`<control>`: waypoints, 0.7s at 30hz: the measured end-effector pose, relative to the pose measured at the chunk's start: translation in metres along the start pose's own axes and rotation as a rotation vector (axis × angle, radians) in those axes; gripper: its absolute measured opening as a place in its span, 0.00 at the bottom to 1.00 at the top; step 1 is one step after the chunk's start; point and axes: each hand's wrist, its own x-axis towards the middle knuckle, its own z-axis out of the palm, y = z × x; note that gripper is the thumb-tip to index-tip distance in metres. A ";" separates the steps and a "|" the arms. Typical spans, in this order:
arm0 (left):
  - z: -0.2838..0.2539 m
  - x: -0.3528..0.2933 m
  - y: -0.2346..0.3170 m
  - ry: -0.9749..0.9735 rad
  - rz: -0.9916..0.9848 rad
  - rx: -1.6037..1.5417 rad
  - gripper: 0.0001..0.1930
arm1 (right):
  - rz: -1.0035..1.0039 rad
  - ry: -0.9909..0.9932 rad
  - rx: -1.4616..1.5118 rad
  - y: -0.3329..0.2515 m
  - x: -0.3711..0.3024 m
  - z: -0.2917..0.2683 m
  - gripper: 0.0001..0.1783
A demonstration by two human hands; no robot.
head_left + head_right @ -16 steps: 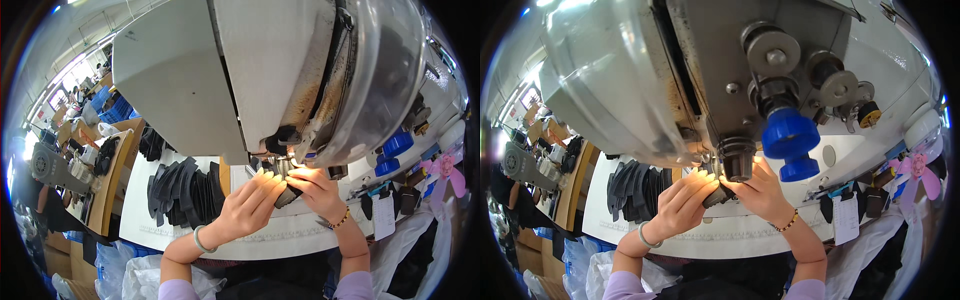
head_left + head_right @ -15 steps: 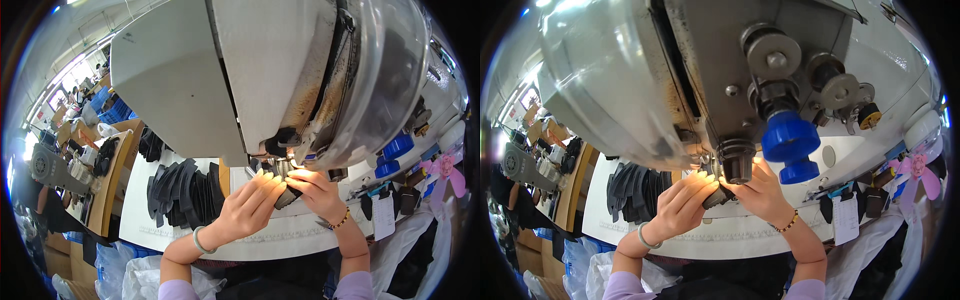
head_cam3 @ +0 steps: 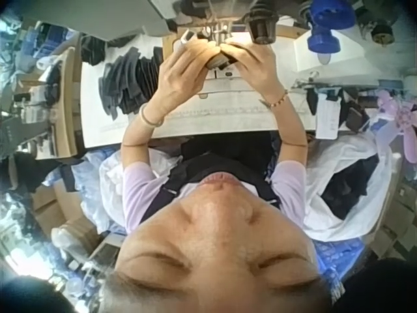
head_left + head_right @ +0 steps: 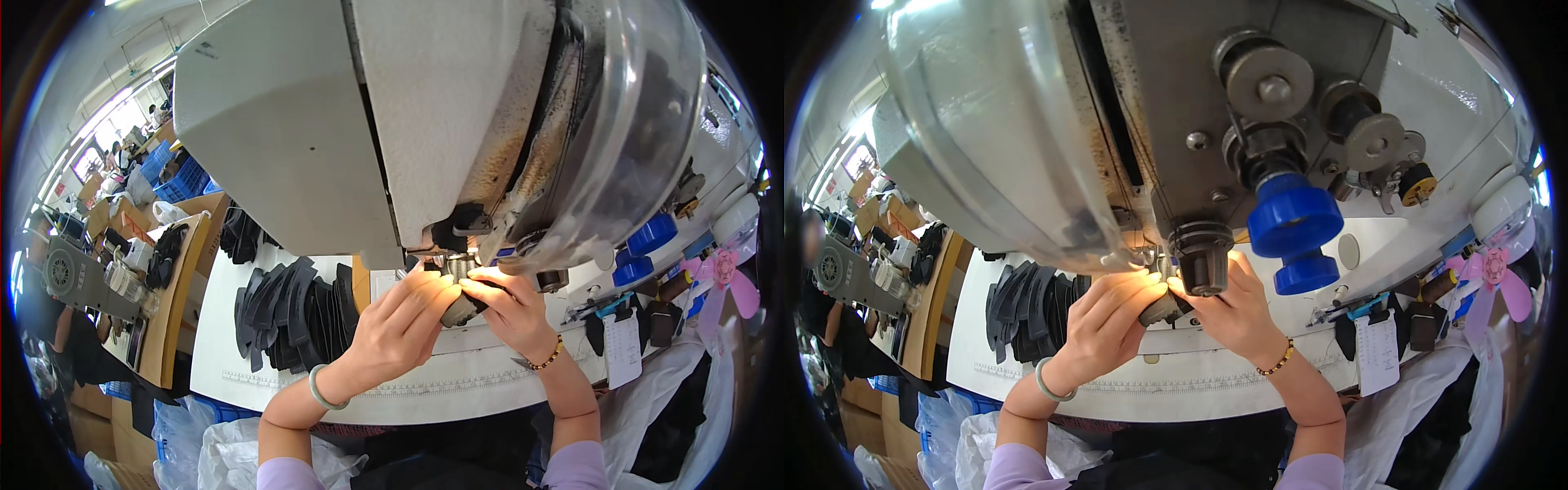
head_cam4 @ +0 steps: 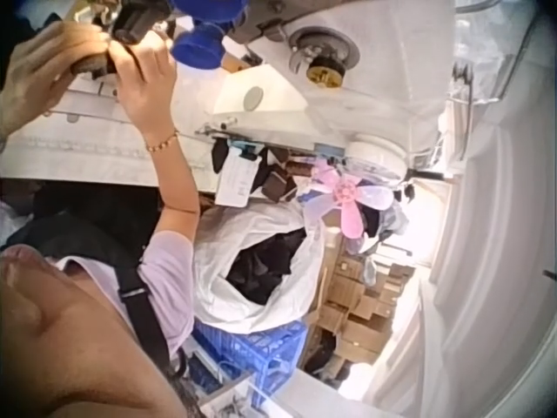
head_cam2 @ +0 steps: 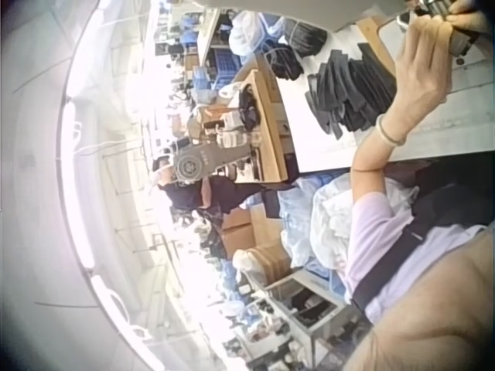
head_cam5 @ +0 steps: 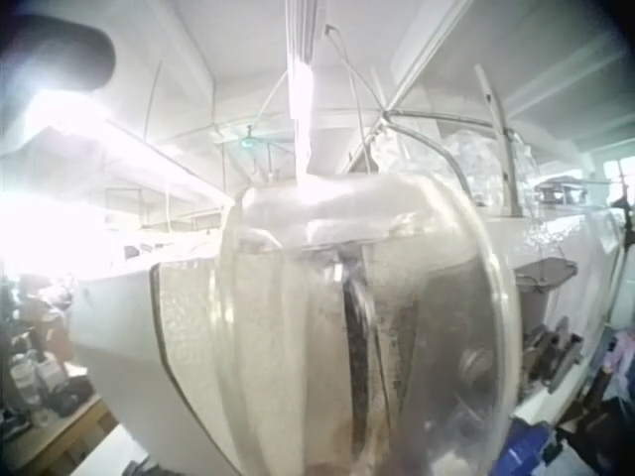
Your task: The recorder is sorting and stitching black shoe components at a sewing machine station in a factory.
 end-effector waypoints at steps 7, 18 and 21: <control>0.000 -0.006 -0.005 -0.035 0.024 0.017 0.24 | 0.043 -0.103 -0.003 0.006 -0.004 -0.009 0.22; -0.001 -0.005 -0.002 -0.007 0.045 0.060 0.23 | -0.001 -0.123 -0.026 0.007 -0.010 -0.014 0.22; -0.002 -0.005 -0.002 -0.011 0.021 0.053 0.23 | 0.031 -0.118 -0.019 0.006 -0.011 -0.012 0.20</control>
